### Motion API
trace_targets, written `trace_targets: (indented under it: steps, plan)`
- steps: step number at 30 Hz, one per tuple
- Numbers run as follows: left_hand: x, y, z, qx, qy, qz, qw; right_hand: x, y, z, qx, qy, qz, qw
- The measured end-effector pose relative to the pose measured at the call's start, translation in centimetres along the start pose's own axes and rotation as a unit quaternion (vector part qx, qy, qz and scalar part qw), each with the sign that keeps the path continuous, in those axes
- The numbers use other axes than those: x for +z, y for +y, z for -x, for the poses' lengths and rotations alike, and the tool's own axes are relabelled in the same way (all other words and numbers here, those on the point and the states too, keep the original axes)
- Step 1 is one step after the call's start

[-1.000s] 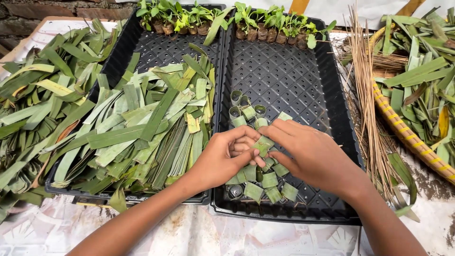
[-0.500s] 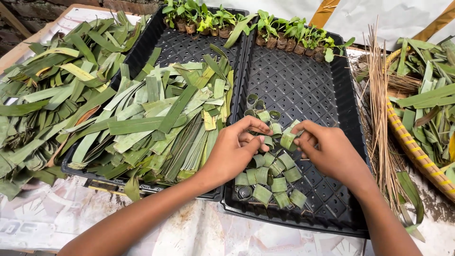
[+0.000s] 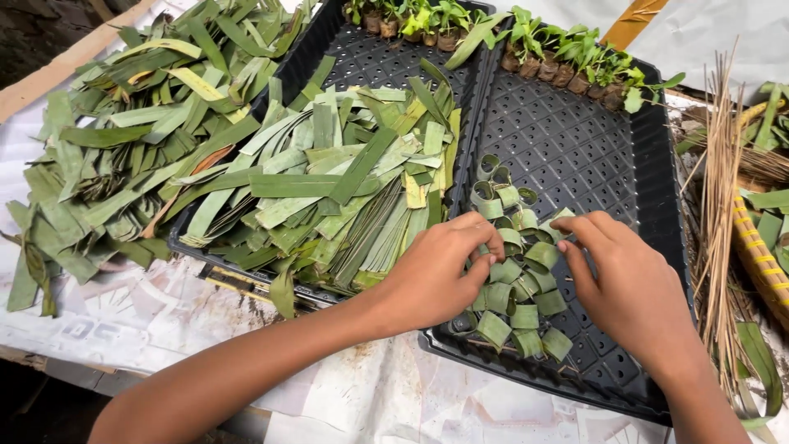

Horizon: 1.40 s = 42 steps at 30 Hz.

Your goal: The person constructs seedling pots by folding leaf strips into cylinders and securing them with small wooden sticks.

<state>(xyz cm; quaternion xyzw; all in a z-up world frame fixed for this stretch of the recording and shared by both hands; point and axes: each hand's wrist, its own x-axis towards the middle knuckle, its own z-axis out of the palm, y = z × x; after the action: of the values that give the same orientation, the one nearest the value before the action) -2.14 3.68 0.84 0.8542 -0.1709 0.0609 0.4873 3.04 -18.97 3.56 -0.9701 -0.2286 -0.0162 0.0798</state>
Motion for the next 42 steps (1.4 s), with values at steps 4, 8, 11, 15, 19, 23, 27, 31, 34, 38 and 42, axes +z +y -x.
trace_targets:
  steps: [4, 8, 11, 15, 19, 23, 27, 31, 34, 38, 42]
  plan:
    - [-3.5, -0.6, 3.2, -0.034, -0.019, -0.09, 0.995, 0.4, -1.6, 0.2, -0.059, -0.013, 0.031, 0.998]
    - [-6.4, -3.1, 5.1, -0.068, -0.008, -0.21, 0.975, 1.1, -3.7, -1.2, -0.171, 0.021, 0.0, 0.985]
    - [-7.4, -4.6, 6.3, -0.094, -0.025, -0.353, 0.931, 1.5, -6.3, -2.8, -0.274, 0.021, -0.032, 0.961]
    - [-7.7, -5.3, 6.8, -0.077, -0.014, -0.322, 0.943, 3.0, -9.6, -5.8, -0.398, 0.055, 0.002, 0.916]
    - [-8.5, -5.3, 7.1, -0.039, 0.006, -0.298, 0.954, 4.0, -12.2, -7.9, -0.4, 0.0, 0.015, 0.916]
    - [-8.7, -6.6, 7.5, -0.022, 0.002, -0.266, 0.964, 5.8, -12.2, -8.7, -0.419, -0.007, 0.009, 0.908]
    - [-8.9, -7.0, 7.4, -0.003, 0.003, -0.26, 0.966, 6.5, -12.1, -8.6, -0.436, 0.059, 0.026, 0.897]
    - [-8.9, -7.2, 7.3, 0.01, 0.0, -0.267, 0.964, 7.3, -11.4, -8.5, -0.45, 0.112, 0.04, 0.885]
    - [-9.0, -6.7, 7.1, 0.007, -0.009, -0.284, 0.959, 7.4, -11.1, -8.7, -0.449, 0.125, 0.056, 0.883]
    - [-9.1, -5.4, 7.0, 0.002, -0.018, -0.309, 0.951, 7.6, -10.8, -9.0, -0.465, 0.139, 0.068, 0.872]
    - [-9.2, -4.6, 6.9, -0.018, -0.006, -0.292, 0.956, 6.3, -11.1, -8.8, -0.504, 0.201, 0.09, 0.835]
